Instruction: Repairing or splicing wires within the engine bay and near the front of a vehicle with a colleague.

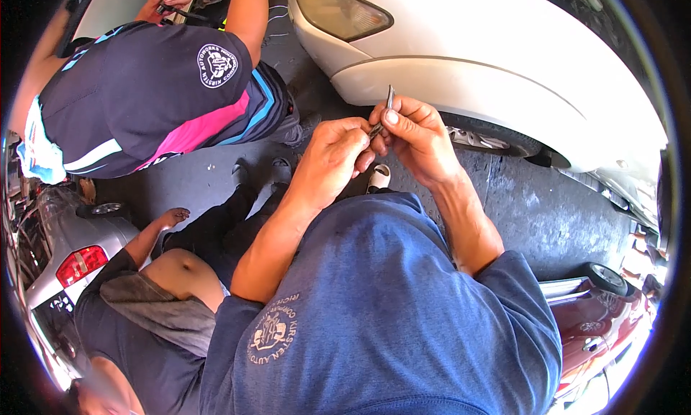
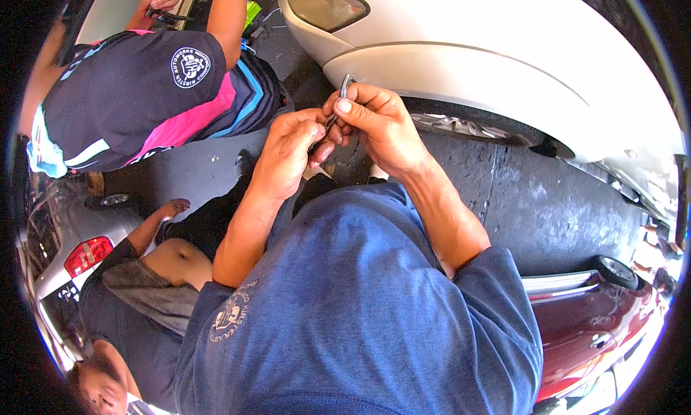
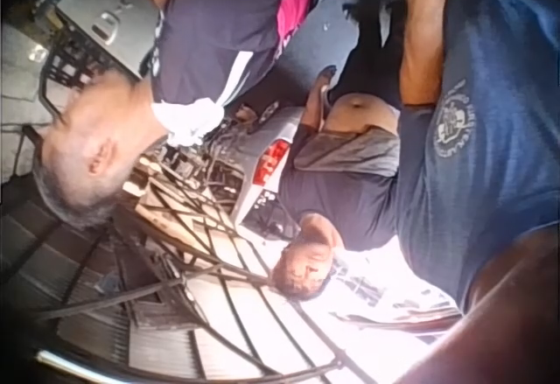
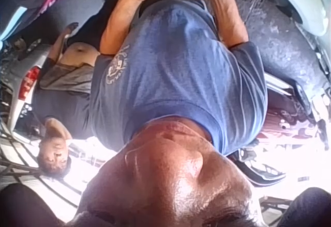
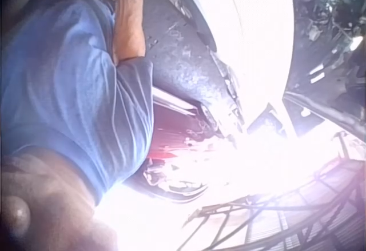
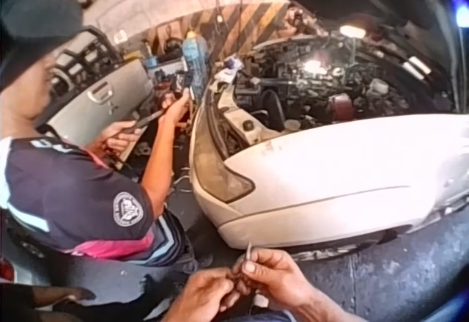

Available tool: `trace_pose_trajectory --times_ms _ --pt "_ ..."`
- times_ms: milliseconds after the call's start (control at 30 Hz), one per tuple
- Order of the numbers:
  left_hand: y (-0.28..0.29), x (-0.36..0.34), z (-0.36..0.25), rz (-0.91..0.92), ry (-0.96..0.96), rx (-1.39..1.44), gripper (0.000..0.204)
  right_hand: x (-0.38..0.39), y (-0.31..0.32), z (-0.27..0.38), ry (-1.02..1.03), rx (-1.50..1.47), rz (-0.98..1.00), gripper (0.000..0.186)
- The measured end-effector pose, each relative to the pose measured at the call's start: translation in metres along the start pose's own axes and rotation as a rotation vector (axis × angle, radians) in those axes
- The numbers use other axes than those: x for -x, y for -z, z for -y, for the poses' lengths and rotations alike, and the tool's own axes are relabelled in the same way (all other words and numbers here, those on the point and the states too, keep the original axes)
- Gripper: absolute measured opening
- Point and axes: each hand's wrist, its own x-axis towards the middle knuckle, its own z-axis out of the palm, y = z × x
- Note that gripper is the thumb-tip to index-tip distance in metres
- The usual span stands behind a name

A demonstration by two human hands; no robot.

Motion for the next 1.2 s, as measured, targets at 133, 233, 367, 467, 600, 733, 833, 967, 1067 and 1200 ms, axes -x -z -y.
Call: trace_pose_trajectory --times_ms 133,233,367,467,600,733,833,967,1067,1200 --pt "-0.006 -0.001 0.002 -0.067 -0.016 0.152 0.026 -0.003 -0.005 -0.005 -0.074 -0.313 -0.054 0.018" --pt "-0.007 0.001 0.000 -0.045 -0.050 0.256 0.028 -0.004 -0.005 -0.006 -0.061 -0.373 -0.033 0.018" --pt "-0.003 0.001 -0.006 0.009 -0.025 0.251 0.027 -0.006 -0.002 0.001 0.015 -0.211 0.085 0.019" --pt "-0.001 0.000 -0.010 -0.008 0.006 0.165 0.025 -0.006 -0.003 0.004 0.054 -0.093 0.085 0.017" --pt "-0.004 -0.001 -0.011 -0.043 -0.064 0.123 0.023 -0.008 -0.005 0.002 0.053 -0.110 0.060 0.020" --pt "-0.002 0.001 -0.012 -0.078 0.003 0.200 0.023 -0.009 -0.007 -0.007 0.069 -0.230 0.020 0.019" --pt "-0.001 0.004 -0.012 -0.019 -0.001 0.255 0.024 -0.009 -0.005 -0.008 0.064 -0.255 0.075 0.018" --pt "0.003 0.006 -0.015 0.046 0.022 0.276 0.025 -0.008 -0.003 -0.003 0.066 -0.210 0.147 0.016" --pt "0.005 0.009 -0.016 0.088 0.047 0.291 0.025 -0.008 -0.004 -0.002 0.089 -0.161 0.191 0.016" --pt "0.004 0.013 -0.014 0.057 0.035 0.261 0.025 -0.004 -0.007 -0.008 0.090 -0.140 0.131 0.020"
